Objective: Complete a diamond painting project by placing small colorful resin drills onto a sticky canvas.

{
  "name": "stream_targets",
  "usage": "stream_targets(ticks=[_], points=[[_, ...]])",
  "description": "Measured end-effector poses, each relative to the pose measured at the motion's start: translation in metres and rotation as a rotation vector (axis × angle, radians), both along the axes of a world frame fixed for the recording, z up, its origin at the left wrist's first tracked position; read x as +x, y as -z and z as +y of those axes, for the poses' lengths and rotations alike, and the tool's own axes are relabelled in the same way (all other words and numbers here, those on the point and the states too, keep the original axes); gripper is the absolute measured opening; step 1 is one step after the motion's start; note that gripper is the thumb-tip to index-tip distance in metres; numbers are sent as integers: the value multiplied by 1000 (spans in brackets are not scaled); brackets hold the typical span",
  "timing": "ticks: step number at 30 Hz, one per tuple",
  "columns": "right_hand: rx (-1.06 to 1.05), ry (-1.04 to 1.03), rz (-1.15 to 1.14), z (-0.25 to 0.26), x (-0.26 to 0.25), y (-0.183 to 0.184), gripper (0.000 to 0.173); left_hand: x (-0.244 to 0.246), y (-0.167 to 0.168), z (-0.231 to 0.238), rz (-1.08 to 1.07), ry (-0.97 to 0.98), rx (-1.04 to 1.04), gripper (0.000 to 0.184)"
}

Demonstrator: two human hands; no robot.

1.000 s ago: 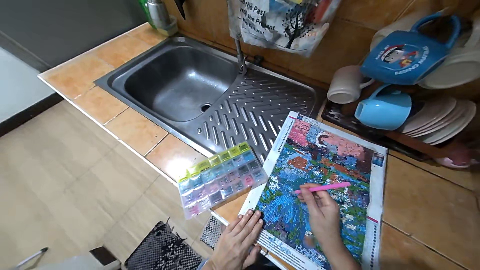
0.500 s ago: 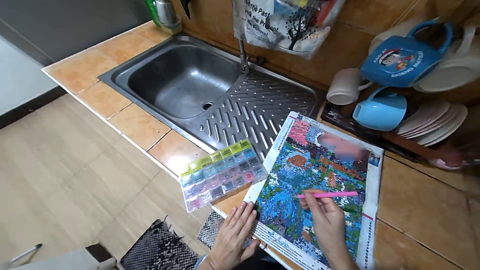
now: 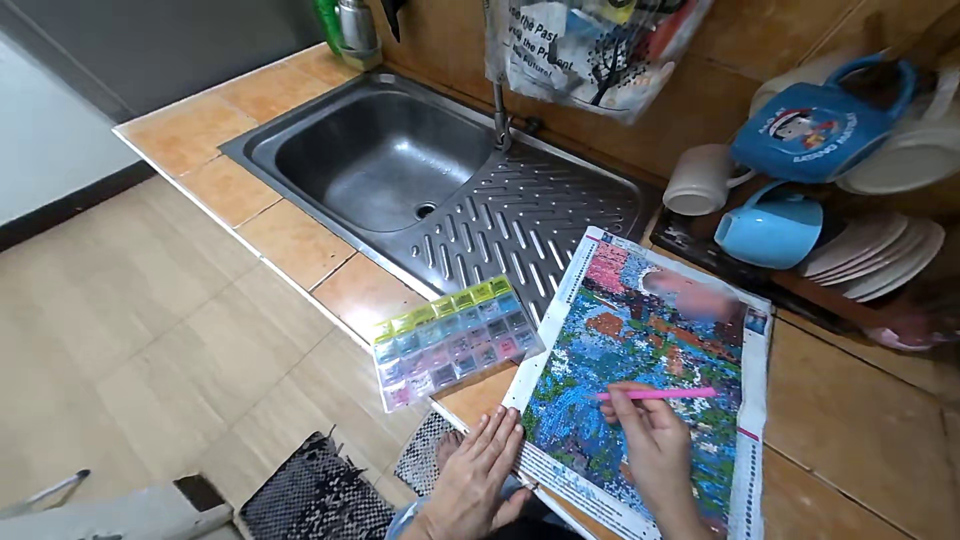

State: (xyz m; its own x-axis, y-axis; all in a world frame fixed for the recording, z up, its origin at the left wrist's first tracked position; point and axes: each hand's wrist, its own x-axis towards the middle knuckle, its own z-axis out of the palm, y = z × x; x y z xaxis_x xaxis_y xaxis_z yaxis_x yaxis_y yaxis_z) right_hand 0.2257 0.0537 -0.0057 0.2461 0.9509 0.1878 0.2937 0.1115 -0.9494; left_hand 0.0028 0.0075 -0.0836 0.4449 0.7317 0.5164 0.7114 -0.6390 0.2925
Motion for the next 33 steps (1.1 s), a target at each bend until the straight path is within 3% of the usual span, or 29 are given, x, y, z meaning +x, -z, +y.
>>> stream_targets(ticks=[11,33], points=[[11,-1,-4,-7,0,1,18,-6,5,-3,-84,-59,-47,55],[32,79,36,1,15,-2,14,-12,10,2,-85,-23,-27,49]])
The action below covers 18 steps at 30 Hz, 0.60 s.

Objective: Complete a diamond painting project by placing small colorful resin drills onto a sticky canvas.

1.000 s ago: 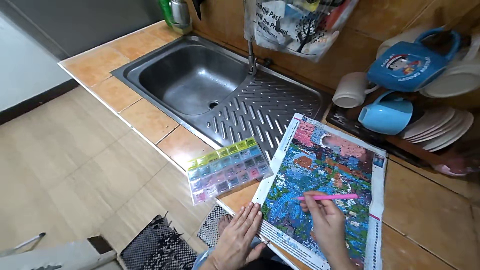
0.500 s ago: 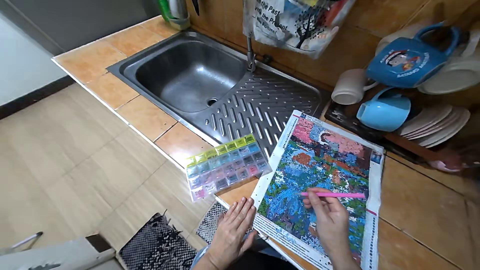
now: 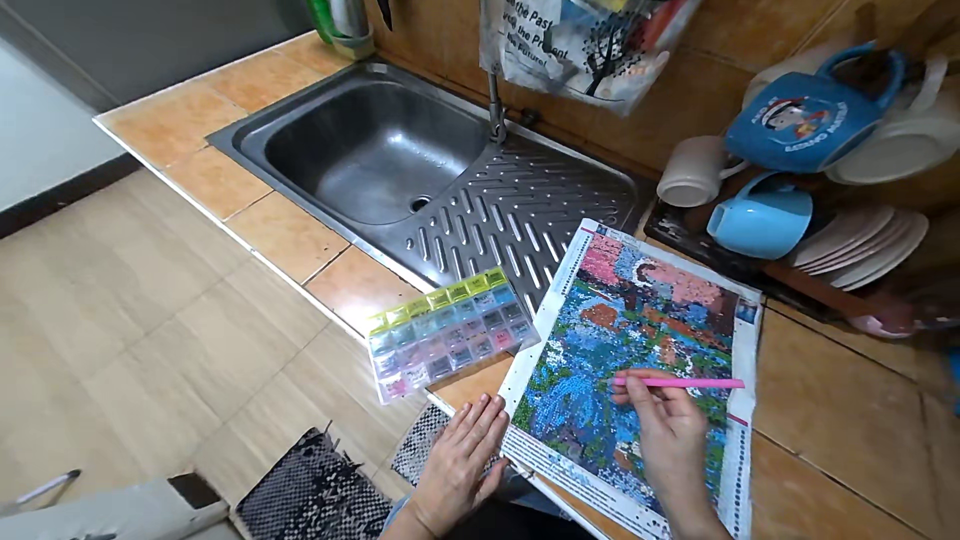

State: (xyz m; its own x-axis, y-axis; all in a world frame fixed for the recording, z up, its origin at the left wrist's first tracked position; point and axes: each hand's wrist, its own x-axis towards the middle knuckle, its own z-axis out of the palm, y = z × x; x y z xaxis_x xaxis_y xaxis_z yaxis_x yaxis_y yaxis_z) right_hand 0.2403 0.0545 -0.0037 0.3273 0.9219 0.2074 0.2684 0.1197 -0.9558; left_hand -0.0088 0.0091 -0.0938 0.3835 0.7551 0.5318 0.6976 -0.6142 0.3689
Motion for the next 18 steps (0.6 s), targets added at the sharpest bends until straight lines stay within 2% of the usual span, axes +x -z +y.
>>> stream_targets(ticks=[11,18], points=[[-6,-34,13,2,-9,2,13,-2,2,0,21,-12,28,47],[96,-171,-274,17,-36,14,24,-2,3,1,-3,-13,57,46]])
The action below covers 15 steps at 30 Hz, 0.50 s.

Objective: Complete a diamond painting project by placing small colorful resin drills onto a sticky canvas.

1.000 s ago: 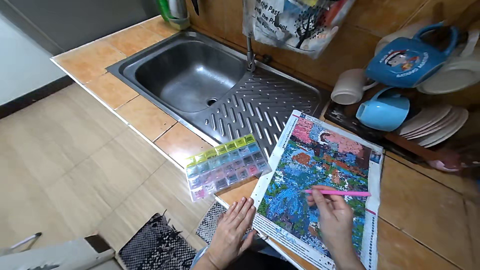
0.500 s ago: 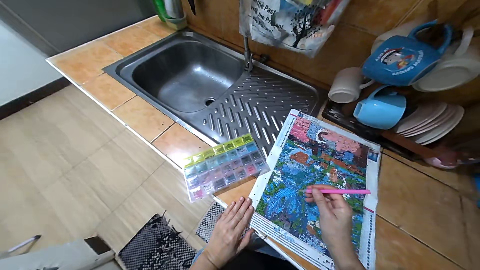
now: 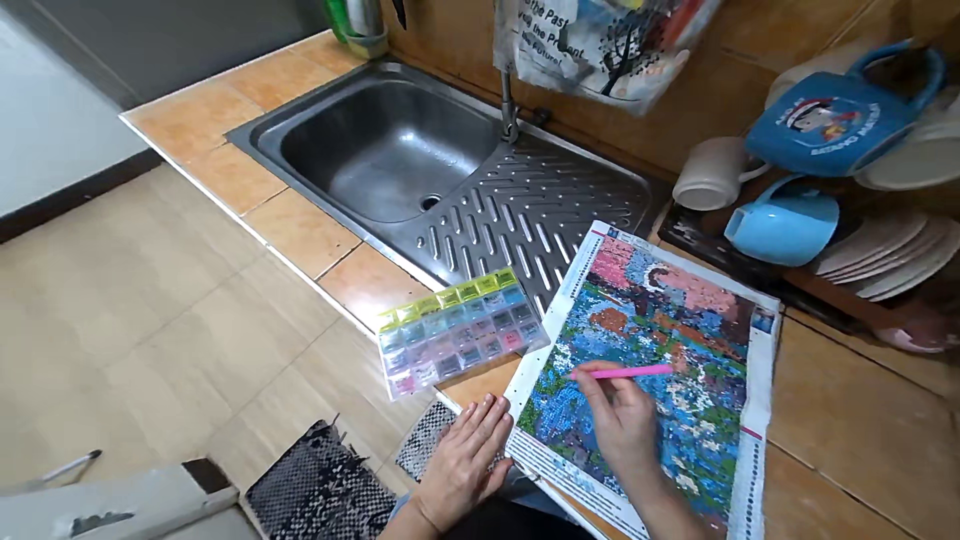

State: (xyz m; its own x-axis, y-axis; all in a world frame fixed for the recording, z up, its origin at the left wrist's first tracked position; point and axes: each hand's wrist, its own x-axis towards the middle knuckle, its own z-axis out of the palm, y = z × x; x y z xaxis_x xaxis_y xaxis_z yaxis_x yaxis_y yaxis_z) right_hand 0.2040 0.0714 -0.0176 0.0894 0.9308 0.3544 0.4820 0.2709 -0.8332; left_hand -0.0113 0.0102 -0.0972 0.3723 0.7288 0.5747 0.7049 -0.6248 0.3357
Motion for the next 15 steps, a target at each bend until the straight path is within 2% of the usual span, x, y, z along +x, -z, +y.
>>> stream_targets(ticks=[7,15], points=[[48,-107,-182,10,-19,6,22,1,-1,0,0,-1,-4,45],[39,-133,-231,6,-23,7,22,1,1,0,-29,17,-4,44]])
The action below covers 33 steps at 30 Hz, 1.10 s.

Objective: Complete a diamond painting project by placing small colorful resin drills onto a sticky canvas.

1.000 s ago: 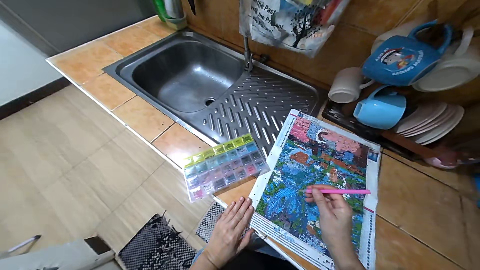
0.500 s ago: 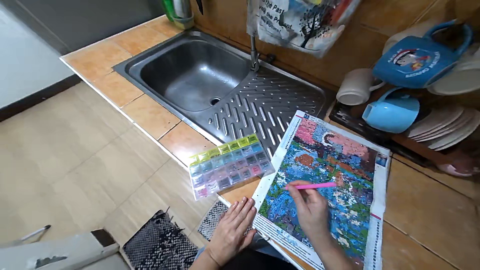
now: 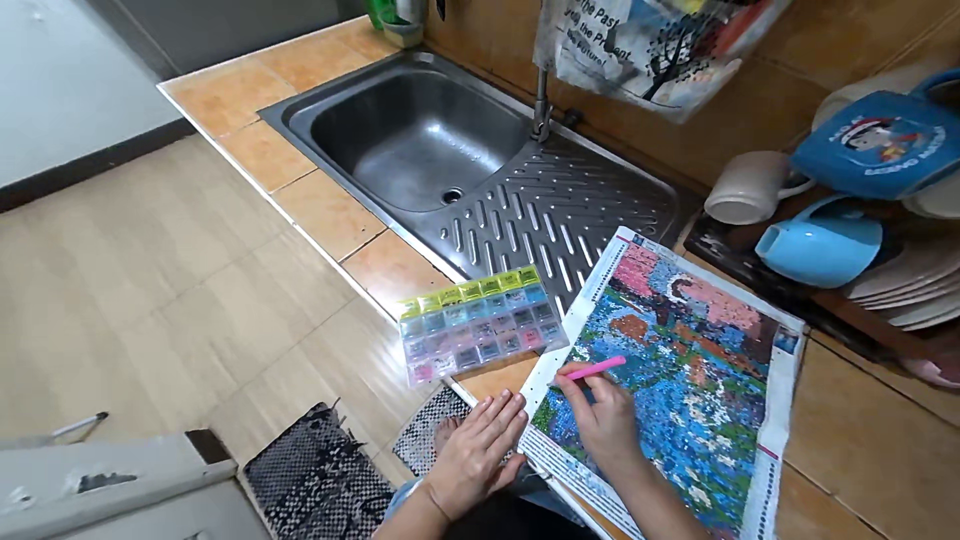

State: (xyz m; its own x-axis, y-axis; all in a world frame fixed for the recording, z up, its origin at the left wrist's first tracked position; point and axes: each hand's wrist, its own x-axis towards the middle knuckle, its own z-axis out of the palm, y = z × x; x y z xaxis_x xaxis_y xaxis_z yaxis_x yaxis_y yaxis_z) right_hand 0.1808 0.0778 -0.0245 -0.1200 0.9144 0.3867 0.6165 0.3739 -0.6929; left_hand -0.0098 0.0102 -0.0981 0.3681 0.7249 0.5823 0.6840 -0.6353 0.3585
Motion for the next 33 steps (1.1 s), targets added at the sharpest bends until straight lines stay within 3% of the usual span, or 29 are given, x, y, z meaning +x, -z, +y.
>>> stream_targets(ticks=[17,23,27,33], points=[[17,-32,-25,-6,-6,5,21,0,-1,1,-9,2,-3,44],[-208,50,277,1,-1,-6,17,0,-1,1,-1,9,2,44],[-240,179,486,13,21,-14,10,0,0,0,-5,7,-4,43],[-263,288,490,17,37,-10,12,0,1,0,-22,6,-4,44]])
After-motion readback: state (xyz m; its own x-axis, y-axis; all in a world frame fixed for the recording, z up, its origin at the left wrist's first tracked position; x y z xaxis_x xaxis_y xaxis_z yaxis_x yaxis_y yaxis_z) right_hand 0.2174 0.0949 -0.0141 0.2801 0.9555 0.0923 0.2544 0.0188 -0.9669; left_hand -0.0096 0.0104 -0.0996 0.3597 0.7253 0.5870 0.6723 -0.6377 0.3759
